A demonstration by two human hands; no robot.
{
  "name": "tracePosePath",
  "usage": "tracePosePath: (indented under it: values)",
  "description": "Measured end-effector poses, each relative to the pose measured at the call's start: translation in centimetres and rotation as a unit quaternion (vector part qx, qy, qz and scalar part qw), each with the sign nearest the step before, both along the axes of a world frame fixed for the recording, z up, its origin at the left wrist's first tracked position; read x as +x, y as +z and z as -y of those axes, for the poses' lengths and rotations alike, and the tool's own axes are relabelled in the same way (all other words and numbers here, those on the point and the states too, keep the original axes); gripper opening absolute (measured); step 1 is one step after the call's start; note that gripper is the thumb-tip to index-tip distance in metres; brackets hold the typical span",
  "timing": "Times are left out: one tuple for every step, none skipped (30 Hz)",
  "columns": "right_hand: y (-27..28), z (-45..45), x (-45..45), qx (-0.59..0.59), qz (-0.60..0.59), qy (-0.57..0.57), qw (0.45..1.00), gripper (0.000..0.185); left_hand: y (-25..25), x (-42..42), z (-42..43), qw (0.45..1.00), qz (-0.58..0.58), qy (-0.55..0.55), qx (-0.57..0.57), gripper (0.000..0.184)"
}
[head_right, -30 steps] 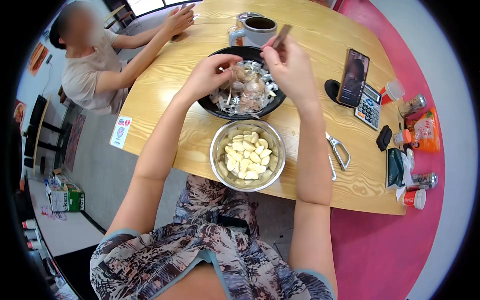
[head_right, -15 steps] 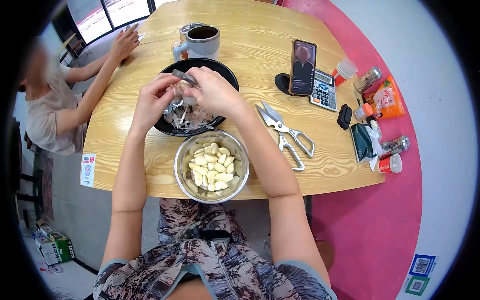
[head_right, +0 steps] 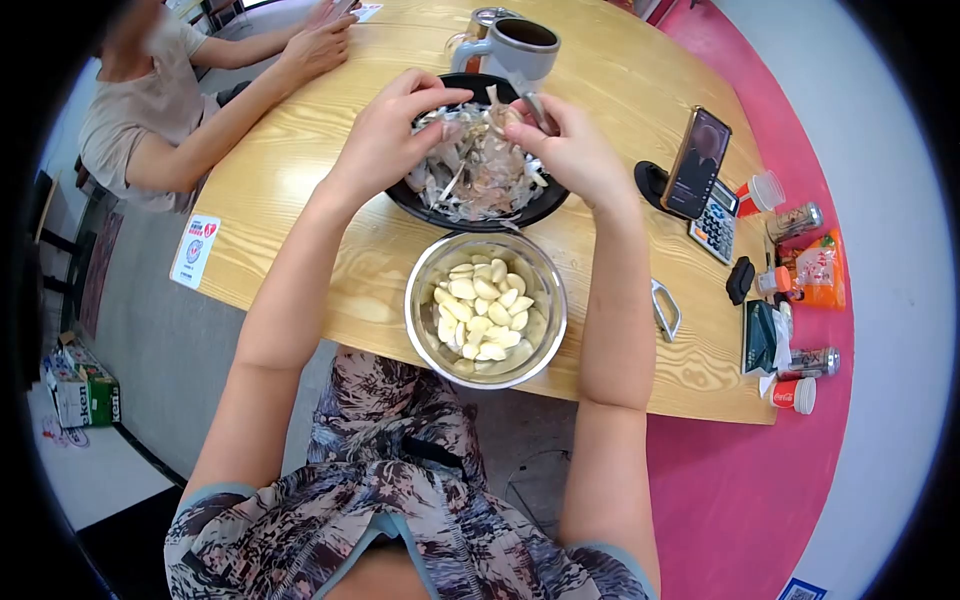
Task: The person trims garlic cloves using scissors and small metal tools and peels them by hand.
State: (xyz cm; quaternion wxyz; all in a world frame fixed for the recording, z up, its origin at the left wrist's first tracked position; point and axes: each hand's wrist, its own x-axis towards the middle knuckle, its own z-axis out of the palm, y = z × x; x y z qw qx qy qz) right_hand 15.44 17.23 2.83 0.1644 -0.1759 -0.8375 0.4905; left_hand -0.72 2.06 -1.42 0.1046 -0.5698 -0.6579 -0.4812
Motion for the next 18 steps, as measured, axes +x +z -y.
tracePosePath:
  values:
    - [0.1, 0.2, 0.0, -0.004, 0.002, 0.004, 1.0, 0.026, -0.1, 0.0, 0.0, 1.0, 0.002, 0.004, -0.004, 0.029]
    - [0.3, 0.4, 0.0, 0.003, 0.007, -0.003, 1.0, 0.026, -0.3, -0.2, 0.0, 1.0, -0.019, 0.023, -0.009, 0.022]
    - [0.5, 0.5, 0.0, 0.01, 0.013, -0.01, 1.0, 0.026, -0.4, -0.4, -0.1, 0.998, -0.039, 0.042, -0.013, 0.016]
    - [0.5, 0.5, 0.1, 0.008, 0.023, -0.023, 0.999, 0.027, -0.4, -0.5, -0.1, 0.998, -0.043, 0.04, -0.015, 0.007]
    - [0.3, 0.4, 0.1, 0.006, 0.023, -0.02, 1.0, 0.027, -0.4, -0.7, -0.1, 0.998, -0.043, 0.042, -0.017, 0.007]
    - [0.1, 0.3, 0.1, 0.013, 0.015, -0.018, 1.0, 0.028, -0.5, -0.8, 0.0, 0.996, -0.067, 0.029, -0.045, 0.007]
    - [-0.1, 0.2, 0.0, 0.02, 0.007, -0.016, 1.0, 0.028, -0.5, -0.9, 0.0, 0.993, -0.091, 0.015, -0.073, 0.009]
    - [-0.1, -0.2, 0.0, 0.021, 0.022, -0.018, 0.999, 0.03, -0.7, -0.9, 0.0, 0.993, -0.091, 0.017, -0.075, 0.009]
    - [0.1, 0.2, 0.0, 0.02, 0.022, -0.016, 0.999, 0.03, -0.8, -0.9, 0.0, 0.993, -0.088, -0.003, -0.085, 0.014]
    - [0.5, 0.6, 0.1, 0.019, 0.028, -0.023, 0.999, 0.03, -1.0, -0.9, -0.1, 0.992, -0.084, -0.023, -0.094, 0.018]
    - [0.9, 1.0, 0.2, 0.019, 0.033, -0.03, 0.999, 0.031, -1.1, -0.8, -0.2, 0.992, -0.085, -0.022, -0.094, 0.018]
    - [1.1, 1.4, 0.2, 0.02, 0.031, -0.028, 0.999, 0.031, -1.1, -0.6, -0.4, 0.995, -0.085, -0.034, -0.047, 0.019]
    - [1.2, 1.8, 0.2, 0.017, 0.032, -0.034, 0.999, 0.032, -1.0, -0.5, -0.5, 0.995, -0.086, -0.046, 0.002, 0.019]
    - [1.3, 1.9, 0.1, 0.013, 0.033, -0.04, 0.999, 0.033, -0.9, -0.3, -0.6, 0.995, -0.088, -0.045, 0.003, 0.019]
    - [1.2, 1.9, 0.0, 0.014, 0.032, -0.039, 0.999, 0.033, -0.6, 0.0, -0.6, 0.997, -0.046, -0.059, -0.003, 0.016]
    - [1.0, 1.9, -0.1, 0.001, 0.019, -0.019, 1.0, 0.032, -0.3, 0.2, -0.6, 0.997, -0.005, -0.073, -0.008, 0.015]
    - [0.8, 1.8, -0.2, -0.014, 0.005, 0.001, 1.0, 0.032, -0.3, 0.1, -0.6, 0.997, -0.005, -0.071, -0.008, 0.015]
    - [0.5, 1.7, -0.4, -0.013, 0.005, 0.003, 1.0, 0.032, -0.3, 0.0, -0.6, 0.998, -0.001, -0.062, -0.013, 0.017]
